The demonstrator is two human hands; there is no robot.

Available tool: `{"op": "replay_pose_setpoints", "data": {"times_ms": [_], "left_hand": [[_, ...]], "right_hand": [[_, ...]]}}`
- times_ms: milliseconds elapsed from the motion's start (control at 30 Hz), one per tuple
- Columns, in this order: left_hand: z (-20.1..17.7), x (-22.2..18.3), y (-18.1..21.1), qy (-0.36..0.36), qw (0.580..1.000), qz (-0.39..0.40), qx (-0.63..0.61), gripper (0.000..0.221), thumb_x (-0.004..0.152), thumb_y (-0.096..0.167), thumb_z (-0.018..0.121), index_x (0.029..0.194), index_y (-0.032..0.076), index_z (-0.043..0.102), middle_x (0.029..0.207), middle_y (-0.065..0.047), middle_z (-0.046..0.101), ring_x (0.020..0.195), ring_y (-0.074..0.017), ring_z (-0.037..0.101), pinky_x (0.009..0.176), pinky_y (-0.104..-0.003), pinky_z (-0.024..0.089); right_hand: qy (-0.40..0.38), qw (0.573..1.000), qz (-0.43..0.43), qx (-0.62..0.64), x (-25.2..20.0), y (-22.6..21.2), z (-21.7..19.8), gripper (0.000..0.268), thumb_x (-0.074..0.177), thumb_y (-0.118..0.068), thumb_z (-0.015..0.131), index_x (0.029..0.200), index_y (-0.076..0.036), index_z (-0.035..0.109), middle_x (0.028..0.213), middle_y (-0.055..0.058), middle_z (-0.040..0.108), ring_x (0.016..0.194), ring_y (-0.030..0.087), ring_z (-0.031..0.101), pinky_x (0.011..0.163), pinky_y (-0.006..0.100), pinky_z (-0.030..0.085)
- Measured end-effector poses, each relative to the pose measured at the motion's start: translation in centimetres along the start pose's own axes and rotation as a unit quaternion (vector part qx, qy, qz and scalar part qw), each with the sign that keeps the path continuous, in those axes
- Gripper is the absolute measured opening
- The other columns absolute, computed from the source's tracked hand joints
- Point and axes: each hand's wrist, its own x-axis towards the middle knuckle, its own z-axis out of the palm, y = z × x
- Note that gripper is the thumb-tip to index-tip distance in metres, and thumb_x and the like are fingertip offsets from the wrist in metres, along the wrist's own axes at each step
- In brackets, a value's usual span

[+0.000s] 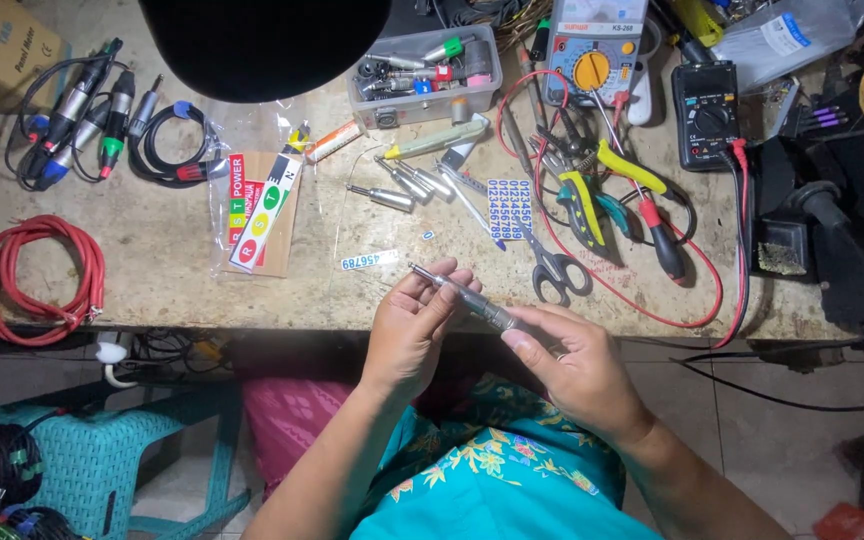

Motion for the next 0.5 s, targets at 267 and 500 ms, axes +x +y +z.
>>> {"op": "replay_pose_setpoints", "data": {"times_ms": [267, 500], "left_hand": [[-0.5, -0.1, -0.2, -0.035, 0.999, 0.009, -0.021, 0.044, 0.089, 0.002, 0.073, 0.131, -0.007, 0.062, 0.117, -0.026, 0.073, 0.109, -0.0377, 0.072, 0.094, -0.047, 0.061], [-0.9, -0.4, -0.7, -0.061, 0.998, 0.022, -0.004, 0.036, 0.092, 0.003, 0.070, 0.126, -0.006, 0.063, 0.113, -0.024, 0.074, 0.107, -0.0360, 0.073, 0.093, -0.046, 0.062]], "right_hand": [[0.023, 0.999, -0.031, -0.030, -0.3, -0.9, 0.7, 0.025, 0.091, -0.020, 0.074, 0.113, -0.010, 0.081, 0.085, 0.009, 0.077, 0.079, 0.016, 0.073, 0.064, 0.031, 0.057], [0.027, 0.994, -0.087, -0.057, -0.8, -0.9, 1.5, 0.029, 0.094, -0.016, 0.068, 0.119, -0.002, 0.075, 0.105, 0.015, 0.077, 0.097, 0.026, 0.075, 0.082, 0.035, 0.059]]}}
